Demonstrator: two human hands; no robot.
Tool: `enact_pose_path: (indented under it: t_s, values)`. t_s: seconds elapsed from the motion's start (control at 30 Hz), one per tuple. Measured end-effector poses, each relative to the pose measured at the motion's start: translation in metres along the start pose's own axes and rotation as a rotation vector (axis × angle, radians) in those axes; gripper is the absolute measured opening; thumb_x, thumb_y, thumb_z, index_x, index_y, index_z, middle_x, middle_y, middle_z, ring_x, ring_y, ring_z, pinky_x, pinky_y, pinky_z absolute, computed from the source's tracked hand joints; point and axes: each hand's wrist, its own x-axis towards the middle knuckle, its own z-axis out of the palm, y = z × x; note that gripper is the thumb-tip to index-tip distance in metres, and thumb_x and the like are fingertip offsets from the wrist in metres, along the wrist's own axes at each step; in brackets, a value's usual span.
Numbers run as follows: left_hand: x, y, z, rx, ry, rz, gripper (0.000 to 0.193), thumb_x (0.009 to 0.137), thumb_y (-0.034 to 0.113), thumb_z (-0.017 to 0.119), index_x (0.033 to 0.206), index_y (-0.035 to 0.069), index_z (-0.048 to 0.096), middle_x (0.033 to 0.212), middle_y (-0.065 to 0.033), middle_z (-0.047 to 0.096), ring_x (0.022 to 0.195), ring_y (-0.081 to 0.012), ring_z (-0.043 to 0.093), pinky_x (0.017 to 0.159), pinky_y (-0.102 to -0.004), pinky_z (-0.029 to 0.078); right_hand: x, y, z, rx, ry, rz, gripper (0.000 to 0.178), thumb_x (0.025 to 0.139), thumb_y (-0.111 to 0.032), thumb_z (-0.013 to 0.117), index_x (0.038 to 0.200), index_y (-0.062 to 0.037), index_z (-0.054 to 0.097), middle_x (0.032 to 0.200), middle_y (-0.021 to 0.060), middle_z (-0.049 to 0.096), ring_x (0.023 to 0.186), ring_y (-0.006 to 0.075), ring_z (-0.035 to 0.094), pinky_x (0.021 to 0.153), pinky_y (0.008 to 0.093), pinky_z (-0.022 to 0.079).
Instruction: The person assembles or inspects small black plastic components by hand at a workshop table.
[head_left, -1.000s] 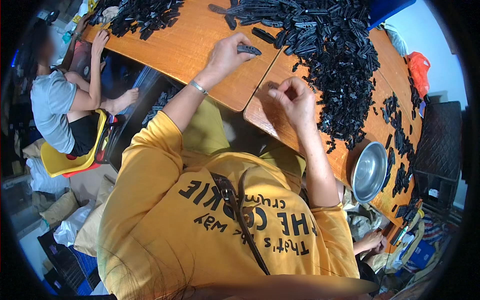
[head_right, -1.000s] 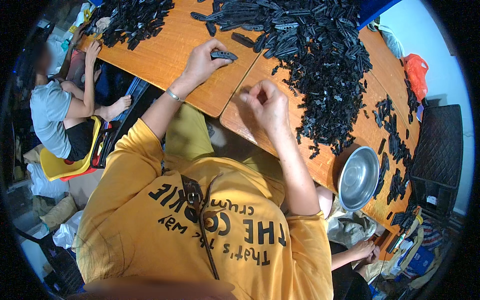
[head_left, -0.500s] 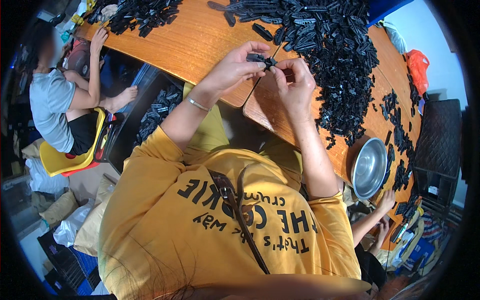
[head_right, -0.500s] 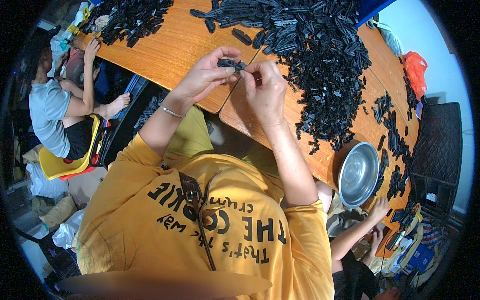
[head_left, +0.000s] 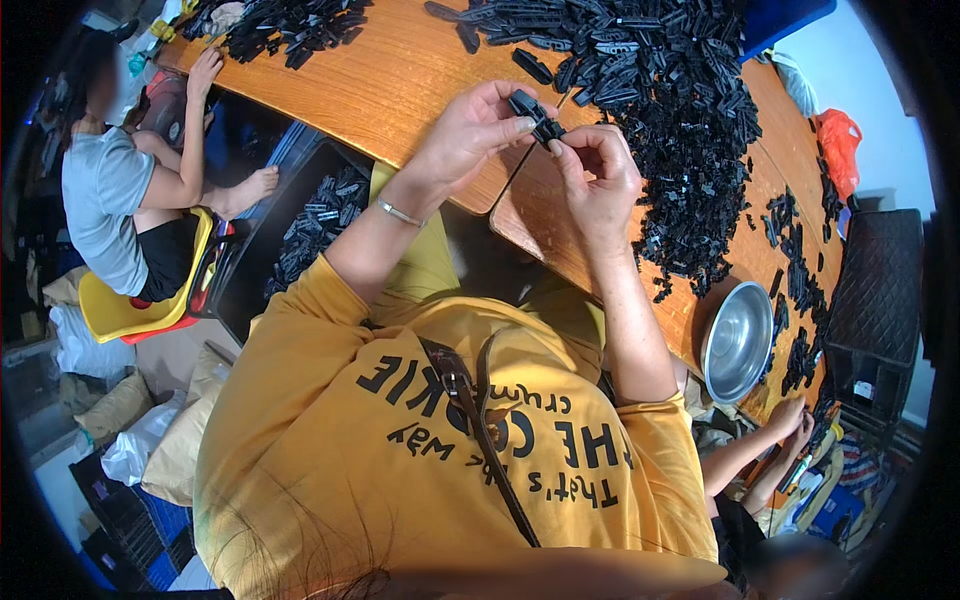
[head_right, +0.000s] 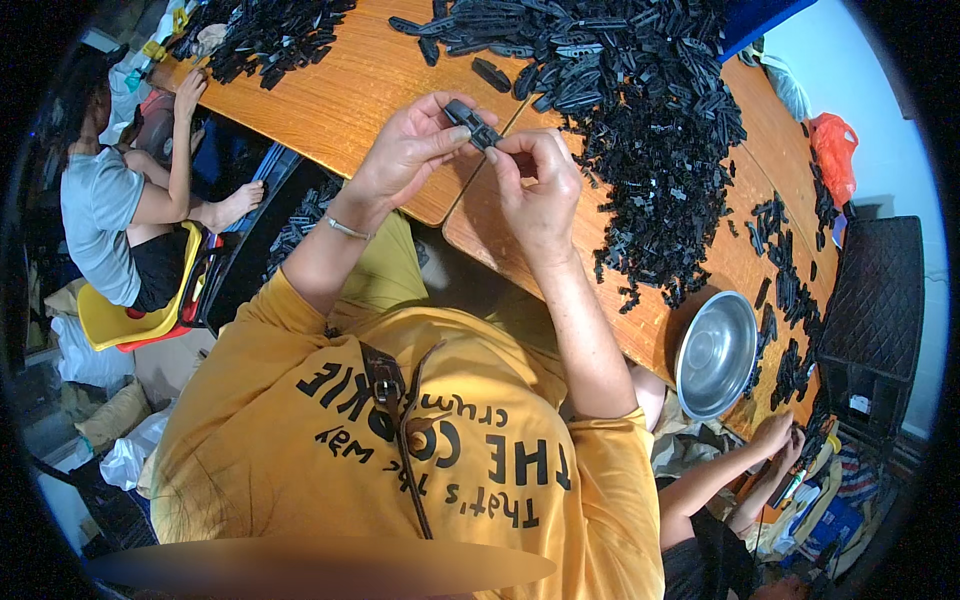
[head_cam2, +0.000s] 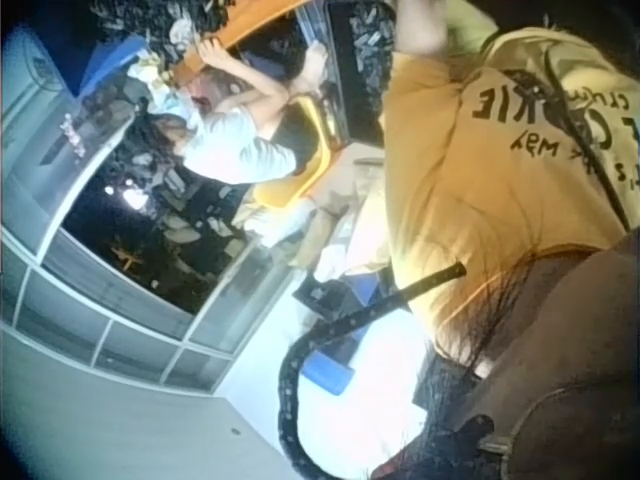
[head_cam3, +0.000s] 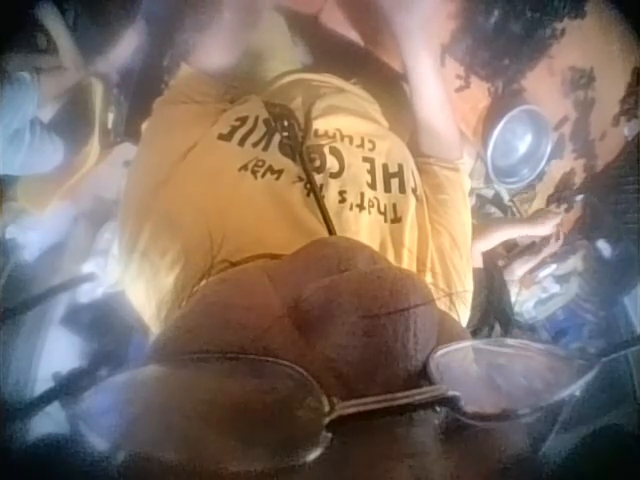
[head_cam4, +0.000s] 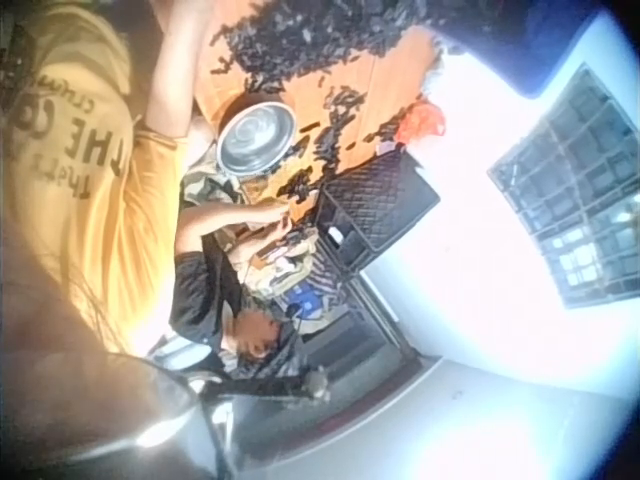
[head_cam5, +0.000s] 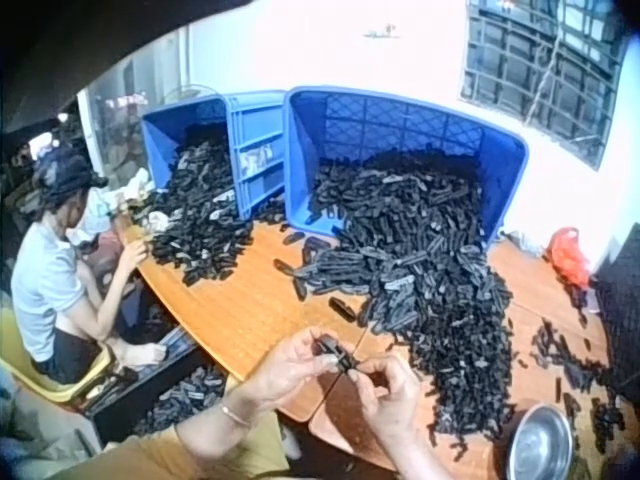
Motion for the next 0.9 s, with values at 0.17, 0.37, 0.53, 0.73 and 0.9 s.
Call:
enact_pose_path:
  t_s: [0.17, 0.37, 0.53, 0.73, 0.9]
  values:
    - [-0.001, -0.001, 0.001, -0.026, 0.004, -0.001, 0.037, 0.099, 0.003, 0.07, 0.134, 0.003, 0.057, 0.129, -0.0148, 0.069, 0.118, -0.0189, 0.068, 0.101, -0.0298, 0.056, 0.01, -0.008, 0.004, -0.018, 0.018, -0.081, 0.015, 0.086, 0.005, 0.08, 0.092, 0.0005, 0.066, 0.09, 0.0086, 0.065, 0.072, 0.0156, 0.069, 0.063, 0.0262, 0.058]
    - [-0.002, 0.0, 0.006, -0.042, 0.058, -0.014, 0.041, 0.1, 0.003, 0.069, 0.139, 0.003, 0.056, 0.129, -0.0137, 0.07, 0.122, -0.0193, 0.066, 0.106, -0.0303, 0.053, 0.015, -0.006, 0.01, -0.006, 0.03, -0.094, 0.016, 0.085, 0.006, 0.079, 0.093, -0.0009, 0.067, 0.089, 0.0094, 0.065, 0.073, 0.0175, 0.068, 0.061, 0.0278, 0.056]
    - [-0.003, 0.001, 0.007, -0.031, 0.074, -0.002, 0.043, 0.1, 0.003, 0.069, 0.14, 0.002, 0.055, 0.129, -0.0133, 0.069, 0.12, -0.0187, 0.066, 0.105, -0.03, 0.053, 0.013, 0.0, 0.011, -0.058, 0.005, -0.103, 0.017, 0.084, 0.004, 0.081, 0.093, -0.0018, 0.067, 0.088, 0.0101, 0.065, 0.074, 0.0202, 0.067, 0.062, 0.0298, 0.055]
    - [-0.01, 0.0, 0.017, 0.162, 0.092, 0.055, 0.042, 0.099, -0.002, 0.066, 0.14, -0.001, 0.055, 0.127, -0.0129, 0.07, 0.116, -0.0163, 0.066, 0.103, -0.0305, 0.055, 0.002, 0.007, 0.011, -0.046, -0.082, 0.043, 0.023, 0.083, 0.003, 0.083, 0.095, -0.0018, 0.065, 0.092, 0.0087, 0.067, 0.073, 0.0152, 0.065, 0.063, 0.0292, 0.055]
    - [-0.029, 0.006, 0.039, 0.34, 0.15, 0.101, 0.039, 0.098, -0.005, 0.064, 0.136, -0.005, 0.057, 0.119, -0.0109, 0.07, 0.111, -0.016, 0.068, 0.098, -0.029, 0.056, -0.011, 0.024, 0.022, 0.168, -0.086, 0.283, 0.034, 0.079, -0.002, 0.089, 0.097, -0.0017, 0.061, 0.097, 0.0058, 0.071, 0.073, 0.007, 0.06, 0.064, 0.0259, 0.053]
